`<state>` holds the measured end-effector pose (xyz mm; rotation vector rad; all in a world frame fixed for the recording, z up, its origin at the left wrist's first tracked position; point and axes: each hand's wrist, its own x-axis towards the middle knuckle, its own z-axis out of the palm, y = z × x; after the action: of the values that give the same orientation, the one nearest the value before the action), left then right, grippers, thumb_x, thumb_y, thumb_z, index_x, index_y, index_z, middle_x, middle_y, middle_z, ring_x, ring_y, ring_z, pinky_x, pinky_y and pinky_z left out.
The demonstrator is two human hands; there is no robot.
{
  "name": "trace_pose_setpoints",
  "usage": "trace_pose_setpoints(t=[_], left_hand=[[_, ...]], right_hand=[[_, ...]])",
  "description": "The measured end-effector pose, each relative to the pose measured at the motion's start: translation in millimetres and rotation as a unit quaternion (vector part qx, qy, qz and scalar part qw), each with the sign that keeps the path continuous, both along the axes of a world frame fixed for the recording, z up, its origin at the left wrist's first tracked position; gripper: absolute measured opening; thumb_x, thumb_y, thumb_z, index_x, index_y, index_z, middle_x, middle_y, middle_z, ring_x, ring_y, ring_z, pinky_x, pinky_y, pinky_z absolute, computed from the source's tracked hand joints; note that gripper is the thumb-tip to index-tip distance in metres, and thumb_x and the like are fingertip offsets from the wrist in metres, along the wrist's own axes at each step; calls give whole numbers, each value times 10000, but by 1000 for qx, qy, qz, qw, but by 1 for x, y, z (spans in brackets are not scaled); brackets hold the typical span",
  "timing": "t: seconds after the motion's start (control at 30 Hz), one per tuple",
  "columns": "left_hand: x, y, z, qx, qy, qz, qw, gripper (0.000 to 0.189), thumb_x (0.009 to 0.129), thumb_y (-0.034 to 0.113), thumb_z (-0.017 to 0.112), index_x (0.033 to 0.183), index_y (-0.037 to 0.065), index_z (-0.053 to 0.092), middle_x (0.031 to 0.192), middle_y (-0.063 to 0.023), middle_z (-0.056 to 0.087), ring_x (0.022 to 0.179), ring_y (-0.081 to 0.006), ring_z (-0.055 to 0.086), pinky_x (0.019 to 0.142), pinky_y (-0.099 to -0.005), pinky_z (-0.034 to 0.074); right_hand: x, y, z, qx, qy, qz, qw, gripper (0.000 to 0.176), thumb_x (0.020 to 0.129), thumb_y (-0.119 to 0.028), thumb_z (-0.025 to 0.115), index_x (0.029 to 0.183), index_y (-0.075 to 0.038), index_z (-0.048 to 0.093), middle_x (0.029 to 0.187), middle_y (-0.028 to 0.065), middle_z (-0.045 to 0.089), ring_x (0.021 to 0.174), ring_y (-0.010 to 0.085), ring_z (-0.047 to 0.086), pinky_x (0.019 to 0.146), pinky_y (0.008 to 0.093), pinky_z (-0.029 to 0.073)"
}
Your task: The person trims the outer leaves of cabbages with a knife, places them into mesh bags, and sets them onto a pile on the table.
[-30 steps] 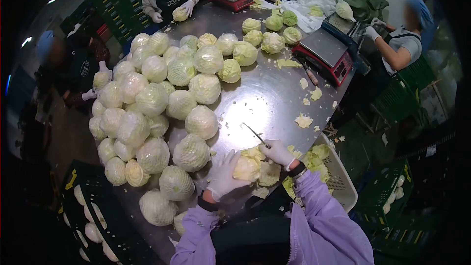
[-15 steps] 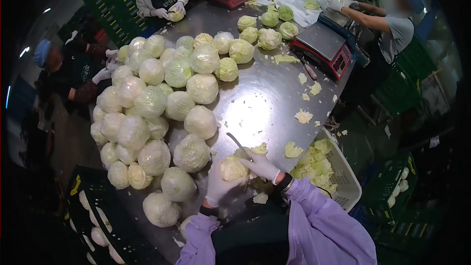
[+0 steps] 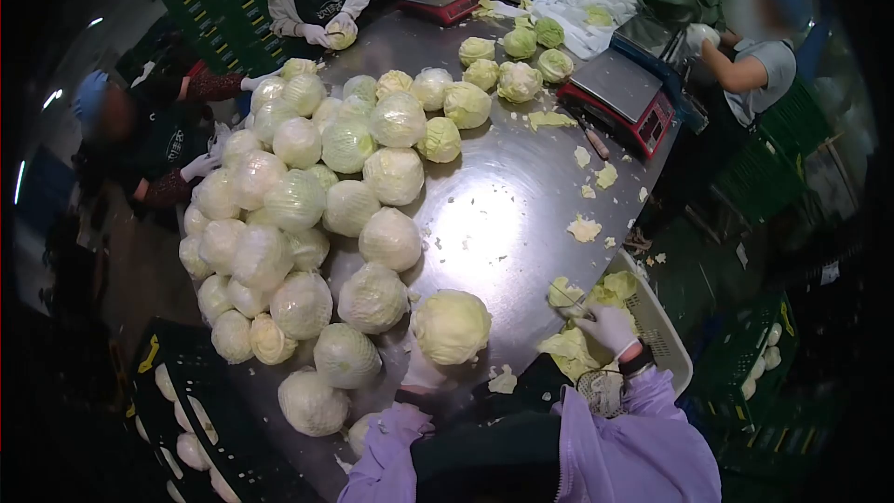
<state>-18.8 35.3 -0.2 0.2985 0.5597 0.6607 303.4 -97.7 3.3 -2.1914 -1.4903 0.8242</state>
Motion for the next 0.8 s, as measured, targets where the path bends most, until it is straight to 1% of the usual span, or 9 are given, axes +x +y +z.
trace_pose_setpoints(t=[0.07,0.2,0.27,0.37,0.57,0.63,0.67,0.7,0.8], left_hand=[[5,0,10,487,325,-106,804,853,819,628,567,1421,89,293,1381,-162,430,1267,-330,437,1063,-481,381],[12,-8,16,369,252,-45,894,875,807,660,553,1417,88,297,1399,-167,410,1288,-335,414,1055,-502,389],[15,-3,13,20,-17,21,999,852,830,652,535,1423,94,284,1391,-167,420,1289,-318,418,1050,-507,393],[16,-3,9,80,53,49,994,817,880,669,419,1428,83,268,1369,-178,441,1219,-332,498,948,-490,493],[-2,-9,41,63,94,-194,974,805,922,660,295,1448,57,214,1323,-207,479,1024,-343,631,700,-319,597],[-2,-9,58,159,171,-224,946,786,936,620,344,1456,51,194,1320,-228,477,1007,-322,638,728,-315,581],[-3,-7,64,156,147,-233,948,763,944,588,370,1454,46,198,1321,-240,473,995,-311,641,744,-310,570],[-3,-2,66,158,123,-241,950,743,953,555,396,1452,41,201,1322,-252,469,983,-299,644,759,-306,558],[-4,3,65,196,144,-184,953,670,963,473,453,1401,-6,288,1282,-250,518,1018,-252,630,863,-317,511]], right_hand=[[5,-1,-3,35,-197,28,979,357,839,-226,687,1119,-12,633,721,54,630,636,133,593,593,283,476],[-65,32,65,68,380,-142,911,339,870,-177,667,1170,-30,612,733,20,628,589,70,572,509,212,431],[-88,49,69,103,399,-64,909,412,900,-194,637,1272,-48,539,732,0,605,570,44,550,480,183,406],[-99,70,57,39,525,-58,848,459,926,-151,572,1353,-34,453,1003,55,632,553,45,506,517,189,447],[-100,78,38,-58,645,-22,761,561,976,-527,385,1310,-85,480,811,6,578,509,47,492,449,198,423],[-104,80,53,-113,753,-184,621,582,980,-554,324,1324,-103,451,810,-3,593,529,60,501,458,207,443],[-101,77,-46,39,683,-119,720,597,980,-556,303,1391,-129,375,1001,51,637,732,124,620,591,238,535],[-102,85,-29,45,679,-113,724,597,980,-556,303,1391,-129,375,1001,51,637,732,124,620,591,238,535],[-101,117,13,220,766,-173,579,597,983,-530,313,1436,-142,321,1362,131,478,1213,262,514,978,397,484]])
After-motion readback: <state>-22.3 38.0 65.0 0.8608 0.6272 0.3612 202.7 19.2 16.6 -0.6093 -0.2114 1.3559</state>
